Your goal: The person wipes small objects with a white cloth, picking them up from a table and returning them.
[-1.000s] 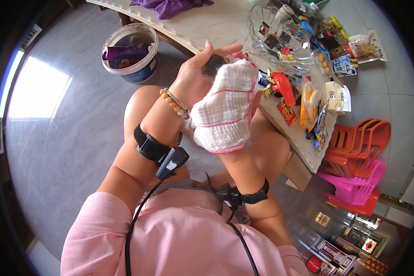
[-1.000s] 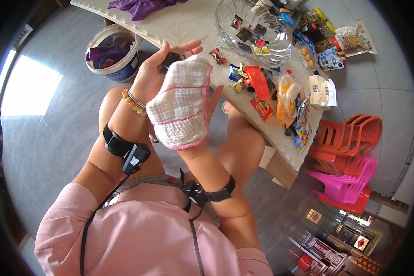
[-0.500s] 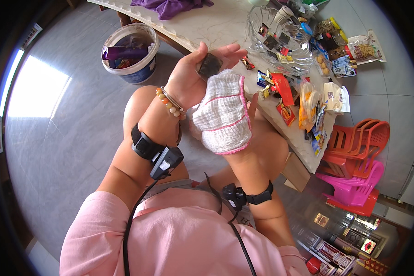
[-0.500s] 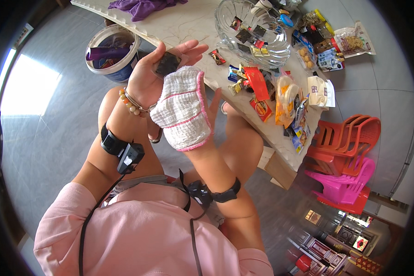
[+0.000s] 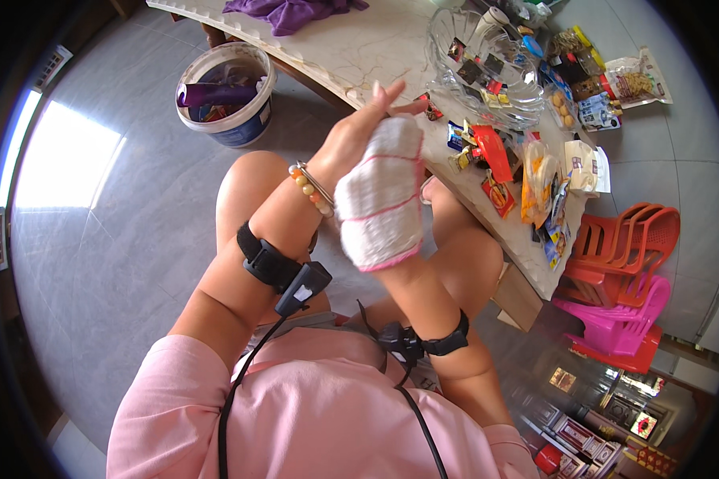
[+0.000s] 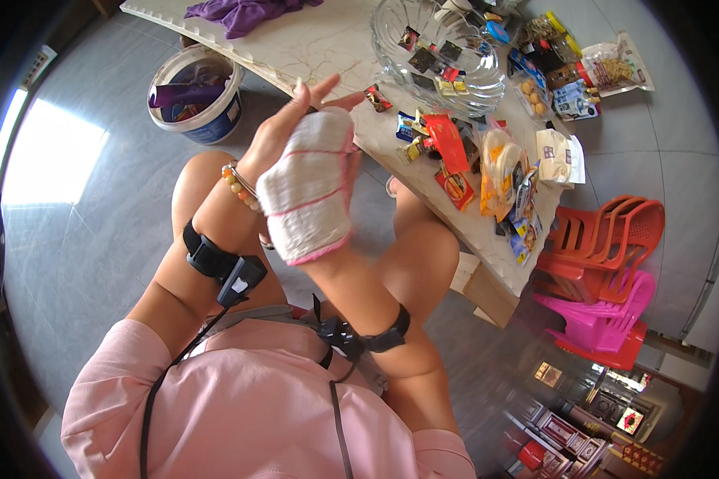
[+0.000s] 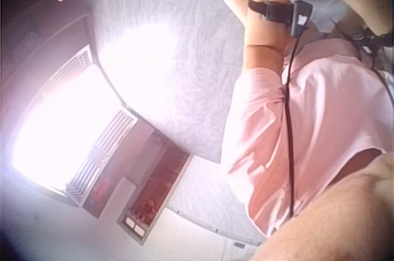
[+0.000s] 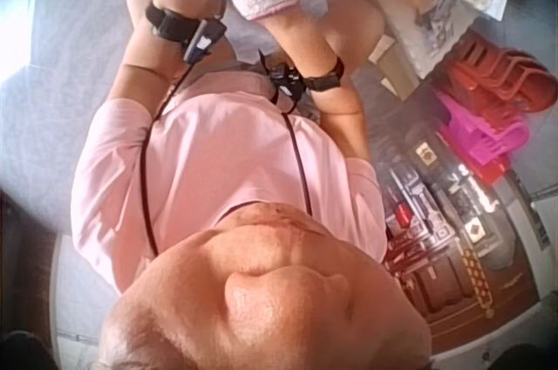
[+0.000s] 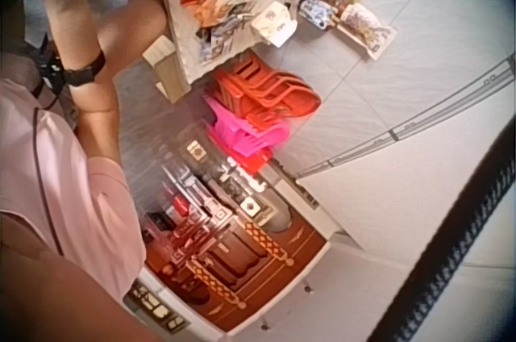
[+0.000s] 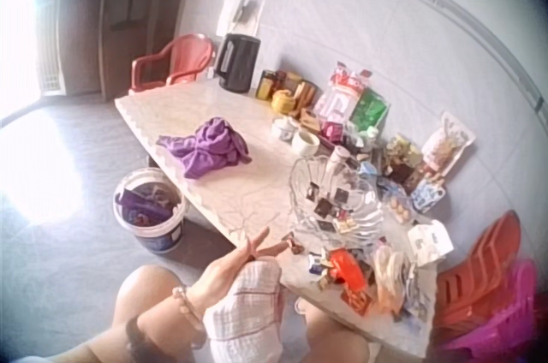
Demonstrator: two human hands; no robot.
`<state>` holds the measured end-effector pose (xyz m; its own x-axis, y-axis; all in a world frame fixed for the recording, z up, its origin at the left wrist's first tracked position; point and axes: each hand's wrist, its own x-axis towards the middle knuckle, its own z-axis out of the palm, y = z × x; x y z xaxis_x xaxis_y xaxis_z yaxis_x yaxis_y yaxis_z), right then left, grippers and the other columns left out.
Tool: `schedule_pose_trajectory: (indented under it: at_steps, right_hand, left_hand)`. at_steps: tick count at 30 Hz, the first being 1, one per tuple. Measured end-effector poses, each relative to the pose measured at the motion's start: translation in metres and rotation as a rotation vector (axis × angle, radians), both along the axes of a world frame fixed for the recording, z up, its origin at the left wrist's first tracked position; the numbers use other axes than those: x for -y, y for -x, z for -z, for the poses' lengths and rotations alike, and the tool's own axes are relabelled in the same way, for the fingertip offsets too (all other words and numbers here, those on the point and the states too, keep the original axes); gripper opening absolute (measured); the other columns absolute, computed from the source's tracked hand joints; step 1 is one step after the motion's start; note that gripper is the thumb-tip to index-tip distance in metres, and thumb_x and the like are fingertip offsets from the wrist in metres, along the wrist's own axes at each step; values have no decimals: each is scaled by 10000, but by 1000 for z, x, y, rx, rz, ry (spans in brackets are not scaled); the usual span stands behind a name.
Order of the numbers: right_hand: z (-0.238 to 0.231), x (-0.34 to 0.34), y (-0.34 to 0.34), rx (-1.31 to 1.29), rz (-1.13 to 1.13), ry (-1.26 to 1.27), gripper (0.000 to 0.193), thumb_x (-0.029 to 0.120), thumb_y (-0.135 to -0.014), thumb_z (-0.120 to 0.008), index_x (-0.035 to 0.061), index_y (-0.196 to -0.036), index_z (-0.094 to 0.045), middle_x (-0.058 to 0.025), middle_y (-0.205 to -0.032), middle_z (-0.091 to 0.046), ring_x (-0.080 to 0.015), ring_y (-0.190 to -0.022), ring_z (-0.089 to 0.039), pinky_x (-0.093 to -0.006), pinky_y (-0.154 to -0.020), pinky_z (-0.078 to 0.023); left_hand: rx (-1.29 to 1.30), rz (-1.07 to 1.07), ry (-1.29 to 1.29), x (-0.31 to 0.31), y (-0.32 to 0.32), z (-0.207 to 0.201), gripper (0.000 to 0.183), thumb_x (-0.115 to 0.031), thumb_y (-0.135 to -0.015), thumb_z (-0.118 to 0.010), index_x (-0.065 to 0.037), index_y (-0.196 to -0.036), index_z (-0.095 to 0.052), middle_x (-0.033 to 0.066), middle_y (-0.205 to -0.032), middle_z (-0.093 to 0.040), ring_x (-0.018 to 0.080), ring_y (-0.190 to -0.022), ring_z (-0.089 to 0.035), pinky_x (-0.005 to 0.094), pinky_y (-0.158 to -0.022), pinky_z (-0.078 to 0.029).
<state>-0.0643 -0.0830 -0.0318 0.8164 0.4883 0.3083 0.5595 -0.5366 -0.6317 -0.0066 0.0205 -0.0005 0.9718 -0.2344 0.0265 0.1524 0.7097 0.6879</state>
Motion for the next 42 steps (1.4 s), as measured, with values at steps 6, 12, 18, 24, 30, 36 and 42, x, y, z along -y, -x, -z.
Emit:
schedule_pose_trajectory:
  at_steps: [6,12,18,24,30,36,42]
  right_hand:
    - [0,7,-16,375,-166,181,496,321,-794,-493,30,-1182,-388,-163,-1165,-429,-322,-1104,-398,-431,-962,-291]
    - [-14,-3,-22,332,-122,251,471,296,-748,-515,9,-1116,-450,-194,-1081,-473,-344,-1032,-433,-448,-903,-332]
    - [22,-12,-6,-18,59,-125,404,245,-779,-457,-12,-1090,-452,-230,-1159,-423,-350,-1132,-374,-429,-965,-296]
    - [0,-16,-23,184,103,62,350,250,-737,-515,2,-984,-517,-217,-990,-502,-354,-989,-459,-437,-892,-332]
    - [-8,-14,-9,323,-54,356,376,230,-742,-516,-14,-1026,-483,-226,-1018,-484,-377,-981,-450,-459,-881,-335]
    - [0,-10,-16,297,60,76,501,269,-783,-519,27,-1190,-356,-182,-1148,-417,-307,-1093,-394,-384,-932,-325]
    - [-6,-2,-17,-122,28,3,539,256,-824,-483,34,-1251,-242,-173,-1218,-360,-295,-1141,-354,-371,-970,-291]
  left_hand:
    - [74,137,199,-4,-3,2,701,-548,-840,-330,-78,-1339,-182,121,-1352,-270,178,-929,-514,298,-773,-453]
    - [6,128,191,0,-4,6,702,-550,-845,-307,-76,-1342,-163,132,-1343,-281,212,-881,-527,312,-771,-451]
    - [32,92,284,-9,-5,9,613,-516,-867,-283,-125,-1335,-220,116,-1356,-265,224,-895,-532,354,-758,-466]
    - [-142,161,240,13,8,3,552,-420,-892,-326,-121,-1341,-206,40,-1327,-323,149,-1062,-439,278,-866,-405]
    - [-31,-3,95,-2,-6,19,590,-459,-876,-348,-122,-1340,-208,77,-1340,-296,162,-855,-523,286,-727,-457]
    - [-144,16,92,11,1,9,594,-439,-855,-426,-186,-1344,-201,89,-1335,-297,162,-909,-526,292,-765,-461]
    - [-134,45,109,12,8,7,540,-351,-884,-408,-165,-1346,-200,86,-1319,-324,160,-1008,-476,276,-829,-426]
